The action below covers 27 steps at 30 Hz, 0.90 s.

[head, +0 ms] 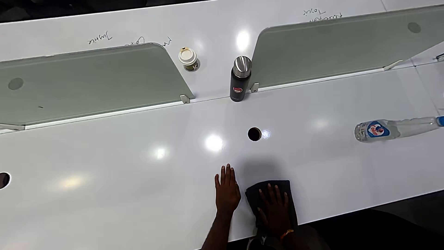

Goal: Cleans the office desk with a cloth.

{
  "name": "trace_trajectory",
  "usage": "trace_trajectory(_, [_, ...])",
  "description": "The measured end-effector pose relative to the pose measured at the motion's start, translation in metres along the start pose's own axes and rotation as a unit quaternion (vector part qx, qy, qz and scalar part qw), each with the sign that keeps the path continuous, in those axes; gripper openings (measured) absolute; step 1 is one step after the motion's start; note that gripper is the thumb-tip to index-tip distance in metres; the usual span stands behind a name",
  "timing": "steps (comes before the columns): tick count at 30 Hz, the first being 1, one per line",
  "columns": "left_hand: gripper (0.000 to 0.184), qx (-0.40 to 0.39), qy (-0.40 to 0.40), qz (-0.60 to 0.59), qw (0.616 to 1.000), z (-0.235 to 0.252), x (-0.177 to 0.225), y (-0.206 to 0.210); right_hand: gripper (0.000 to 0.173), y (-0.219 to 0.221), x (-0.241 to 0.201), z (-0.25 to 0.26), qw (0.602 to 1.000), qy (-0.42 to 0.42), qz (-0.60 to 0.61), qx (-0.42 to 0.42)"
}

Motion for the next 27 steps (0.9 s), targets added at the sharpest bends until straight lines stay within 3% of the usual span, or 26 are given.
trace_trajectory(15, [0.052, 0.014, 0.004, 0.011, 1.000, 0.003, 0.000, -0.003, 0.055, 0.017, -0.027, 0.145, 1.000, -0.020, 0.000, 0.013])
trace_trajectory(27, [0.051, 0.032, 0.009, -0.002, 0.999, 0.001, 0.000, -0.003, 0.059, 0.028, -0.057, 0.226, 0.992, 0.115, 0.009, 0.053])
Point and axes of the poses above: each hand's wrist, its own z-axis towards the middle knuckle, its own y-axis out of the palm, x = y × z, the point moved 5 cm from there along z, towards the middle knuckle, and after that the axes turned 13 degrees about x, right-handed, at the moved point
